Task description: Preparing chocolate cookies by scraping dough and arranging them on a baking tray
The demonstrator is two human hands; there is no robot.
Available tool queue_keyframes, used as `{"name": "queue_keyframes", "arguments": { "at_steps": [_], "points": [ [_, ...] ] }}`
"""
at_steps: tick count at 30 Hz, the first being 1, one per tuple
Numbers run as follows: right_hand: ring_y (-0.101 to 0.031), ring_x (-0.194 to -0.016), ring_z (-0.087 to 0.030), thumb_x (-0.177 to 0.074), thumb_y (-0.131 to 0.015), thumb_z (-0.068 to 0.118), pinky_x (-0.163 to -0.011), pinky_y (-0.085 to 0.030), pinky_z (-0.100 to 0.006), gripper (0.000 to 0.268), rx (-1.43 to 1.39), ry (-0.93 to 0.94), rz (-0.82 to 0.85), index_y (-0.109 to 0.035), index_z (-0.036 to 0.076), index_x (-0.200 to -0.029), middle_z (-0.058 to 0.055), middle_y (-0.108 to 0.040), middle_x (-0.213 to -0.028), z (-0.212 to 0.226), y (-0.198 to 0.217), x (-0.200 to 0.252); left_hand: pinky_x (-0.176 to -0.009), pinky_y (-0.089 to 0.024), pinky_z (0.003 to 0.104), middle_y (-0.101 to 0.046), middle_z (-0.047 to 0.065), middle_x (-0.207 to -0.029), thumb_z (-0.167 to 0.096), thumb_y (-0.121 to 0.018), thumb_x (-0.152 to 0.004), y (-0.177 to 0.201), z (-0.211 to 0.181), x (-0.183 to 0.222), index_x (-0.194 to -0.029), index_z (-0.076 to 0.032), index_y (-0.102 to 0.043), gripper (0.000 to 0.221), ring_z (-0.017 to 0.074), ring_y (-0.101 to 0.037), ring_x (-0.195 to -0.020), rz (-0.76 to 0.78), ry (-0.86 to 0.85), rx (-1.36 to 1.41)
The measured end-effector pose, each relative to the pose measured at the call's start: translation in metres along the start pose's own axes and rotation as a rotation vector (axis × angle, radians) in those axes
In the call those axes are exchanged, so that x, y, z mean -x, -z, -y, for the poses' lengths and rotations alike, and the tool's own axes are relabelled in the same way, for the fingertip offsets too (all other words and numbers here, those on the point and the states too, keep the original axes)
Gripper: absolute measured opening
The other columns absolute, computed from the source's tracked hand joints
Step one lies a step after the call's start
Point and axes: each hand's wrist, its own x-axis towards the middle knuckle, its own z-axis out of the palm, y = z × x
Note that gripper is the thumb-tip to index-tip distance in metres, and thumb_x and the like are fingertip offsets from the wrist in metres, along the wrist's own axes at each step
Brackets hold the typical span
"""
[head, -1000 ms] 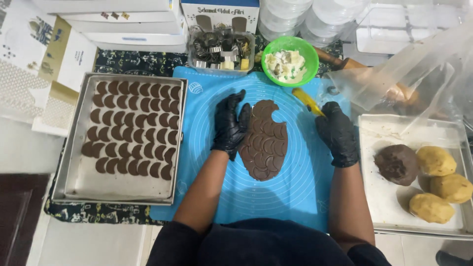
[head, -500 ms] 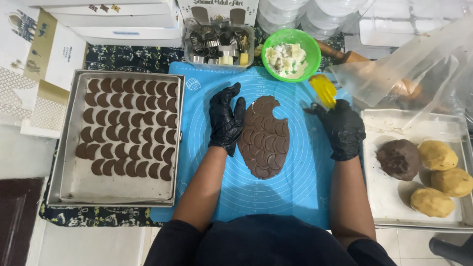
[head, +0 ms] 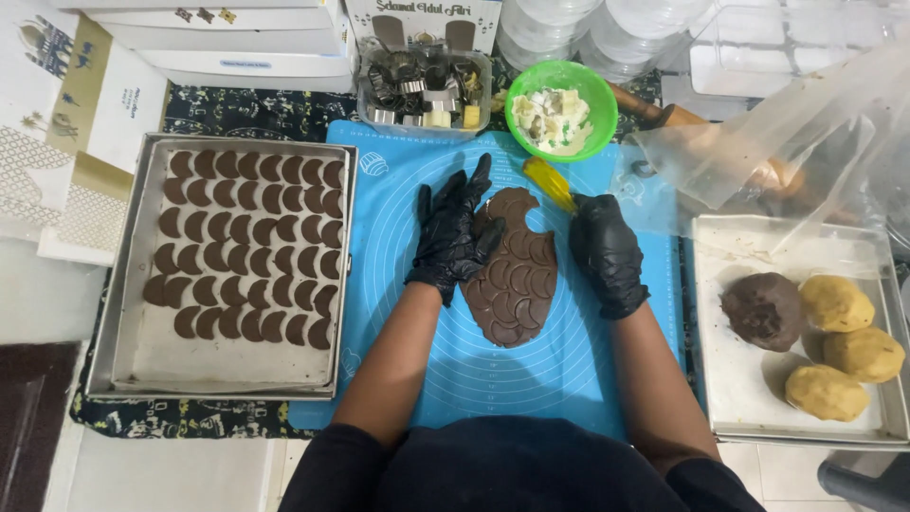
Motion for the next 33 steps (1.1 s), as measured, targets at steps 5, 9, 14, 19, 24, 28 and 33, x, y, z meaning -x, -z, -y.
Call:
{"name": "queue_keyframes", "arguments": {
  "at_steps": [5,9,14,19,24,28,33],
  "points": [
    [-0.06,-0.123,-0.044,-0.102,-0.056,0.057,-0.106,-0.049,-0.056,0.05,0.107,0.206,-0.031,-0.059,0.025,-0.14,-0.013,-0.065,-0.136,-0.05,-0.019,-0.041,-0.128,-0.007,0.053,-0.052,-0.006,-0.158,-0.06,-0.058,-0.094,-0.02,0.017,-0.002,-0.154,-0.032,-0.049,0.067,0.0228,-0.042,-0.15,-0.059,-0.018,-0.072],
    [-0.064,-0.119,-0.044,-0.091,-0.055,0.078,-0.098,-0.052,-0.057,0.066,0.302,0.112,-0.003,-0.056,0.035,-0.14,-0.013,-0.069,-0.129,-0.067,-0.029,-0.078,-0.129,-0.008,0.054,-0.044,-0.005,-0.163,-0.057,-0.06,-0.094,-0.012,0.01,-0.003,-0.153,-0.033,-0.048,0.065,0.0202,-0.043,-0.149,-0.048,-0.004,-0.125],
    [-0.051,-0.132,-0.052,-0.096,-0.067,0.042,-0.11,-0.044,-0.06,0.069,0.514,0.673,-0.134,-0.053,0.001,-0.15,-0.034,-0.055,-0.143,-0.14,-0.056,-0.14,-0.129,-0.009,0.05,-0.05,-0.011,-0.158,-0.07,-0.053,-0.089,-0.044,0.032,-0.004,-0.154,-0.039,-0.047,0.072,0.0143,-0.045,-0.147,-0.141,0.009,-0.23],
    [-0.033,-0.148,-0.045,-0.102,-0.061,0.037,-0.127,-0.028,-0.048,0.074,0.593,0.738,-0.195,-0.04,-0.006,-0.159,-0.032,-0.044,-0.158,-0.163,-0.083,-0.177,-0.13,-0.005,0.051,-0.045,-0.012,-0.161,-0.066,-0.059,-0.087,-0.038,0.029,-0.004,-0.154,-0.042,-0.045,0.072,0.0135,-0.041,-0.149,-0.073,0.056,-0.233],
    [-0.068,-0.114,-0.038,-0.093,-0.072,0.052,-0.09,-0.059,-0.049,0.057,0.515,0.656,-0.052,-0.064,0.015,-0.136,-0.013,-0.071,-0.123,-0.118,-0.053,-0.147,-0.13,-0.003,0.052,-0.03,-0.012,-0.17,-0.06,-0.059,-0.092,-0.03,0.024,-0.002,-0.155,-0.04,-0.042,0.068,0.0147,-0.035,-0.153,0.008,0.074,-0.136],
    [-0.071,-0.108,-0.04,-0.088,-0.077,0.046,-0.089,-0.06,-0.05,0.055,0.622,0.596,0.012,-0.069,0.009,-0.128,-0.018,-0.074,-0.116,-0.066,-0.041,-0.101,-0.13,-0.004,0.054,-0.026,-0.008,-0.172,-0.054,-0.058,-0.096,-0.013,0.012,-0.004,-0.155,-0.035,-0.043,0.063,0.0206,-0.035,-0.154,0.058,0.064,-0.107],
    [-0.052,-0.132,-0.044,-0.093,-0.065,0.041,-0.113,-0.041,-0.045,0.073,0.705,0.217,-0.117,-0.049,-0.004,-0.148,-0.029,-0.057,-0.142,-0.028,-0.046,-0.055,-0.13,-0.005,0.052,-0.043,-0.008,-0.163,-0.065,-0.054,-0.093,-0.028,0.026,-0.004,-0.154,-0.039,-0.044,0.067,0.0187,-0.039,-0.151,-0.013,0.063,-0.144]
  ]
}}
